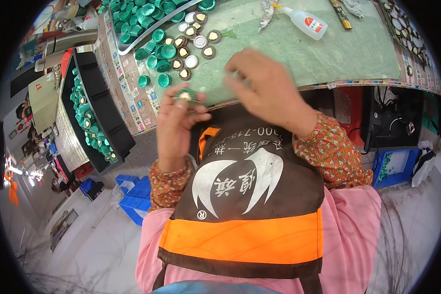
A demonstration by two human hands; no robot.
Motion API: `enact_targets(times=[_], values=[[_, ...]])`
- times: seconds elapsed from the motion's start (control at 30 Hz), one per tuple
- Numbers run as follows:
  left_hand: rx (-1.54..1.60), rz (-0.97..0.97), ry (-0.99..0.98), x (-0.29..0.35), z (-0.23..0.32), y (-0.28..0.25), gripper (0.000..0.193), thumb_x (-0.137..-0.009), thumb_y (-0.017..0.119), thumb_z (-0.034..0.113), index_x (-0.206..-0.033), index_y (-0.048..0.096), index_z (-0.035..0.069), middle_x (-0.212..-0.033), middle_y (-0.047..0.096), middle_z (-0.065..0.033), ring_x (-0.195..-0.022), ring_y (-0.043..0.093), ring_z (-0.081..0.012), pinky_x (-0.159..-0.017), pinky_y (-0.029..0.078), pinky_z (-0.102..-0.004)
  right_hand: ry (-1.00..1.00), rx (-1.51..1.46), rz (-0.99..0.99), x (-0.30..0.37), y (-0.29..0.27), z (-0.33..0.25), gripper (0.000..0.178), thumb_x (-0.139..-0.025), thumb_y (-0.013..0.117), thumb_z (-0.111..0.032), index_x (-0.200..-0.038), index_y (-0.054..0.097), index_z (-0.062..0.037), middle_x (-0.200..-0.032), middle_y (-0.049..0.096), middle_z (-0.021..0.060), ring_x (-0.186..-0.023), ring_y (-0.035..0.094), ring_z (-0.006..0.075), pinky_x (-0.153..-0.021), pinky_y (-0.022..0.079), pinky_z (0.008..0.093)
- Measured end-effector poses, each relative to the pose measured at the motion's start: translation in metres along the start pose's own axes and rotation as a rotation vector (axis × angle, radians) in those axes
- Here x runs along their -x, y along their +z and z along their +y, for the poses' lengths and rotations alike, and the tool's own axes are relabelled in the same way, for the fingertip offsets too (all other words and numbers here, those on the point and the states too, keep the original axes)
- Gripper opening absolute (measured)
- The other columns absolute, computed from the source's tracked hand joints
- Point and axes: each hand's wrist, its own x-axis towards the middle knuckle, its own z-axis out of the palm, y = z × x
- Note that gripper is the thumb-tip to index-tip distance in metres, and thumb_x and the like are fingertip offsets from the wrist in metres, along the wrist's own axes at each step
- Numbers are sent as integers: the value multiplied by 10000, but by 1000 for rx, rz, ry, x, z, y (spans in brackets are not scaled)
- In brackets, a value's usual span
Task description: The person repeatedly picks up a green fluted cup and a small gold-colored circular piece. They apply glue from a white bottle into the cup and press the gold piece into the center. The person continues this assembly process for multiple units throughout the clip.
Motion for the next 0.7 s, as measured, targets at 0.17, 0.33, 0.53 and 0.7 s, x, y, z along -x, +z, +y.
enact_targets(times=[0.17,0.33,0.53,0.7], values=[[191,186,446,-11,59,-86,276,-1029,542,154,-1271,520,22,-1227,659,-175,-927,685,-213,-824,618,-358,-45,561,225,-23,-30,27,247,-892,665,-132,-1127,625,-66,-1039,608,112,-967,608,328,-811,519,440],[723,-68,578,-3,95,-153,536,-1094,402,255,-1510,292,-65,-1481,490,-226,-1181,632,-337,-1036,545,-451,-93,501,211,-45,-20,47,325,-900,637,-116,-1220,608,-65,-1172,607,135,-1066,586,348,-889,508,441],[149,247,506,-22,68,-117,416,-1048,534,226,-1385,461,-5,-1263,619,-141,-954,659,-247,-809,569,-339,-128,50,121,-58,-10,43,359,-919,621,-108,-1276,619,-71,-1270,618,131,-1159,575,333,-967,484,420],[-1185,303,609,-49,50,-53,268,-928,696,179,-1179,650,99,-1024,629,-53,-873,597,-217,-747,479,-348,-150,228,202,-43,-35,38,316,-904,650,-115,-1218,668,-87,-1211,648,105,-1119,589,300,-982,459,408]])
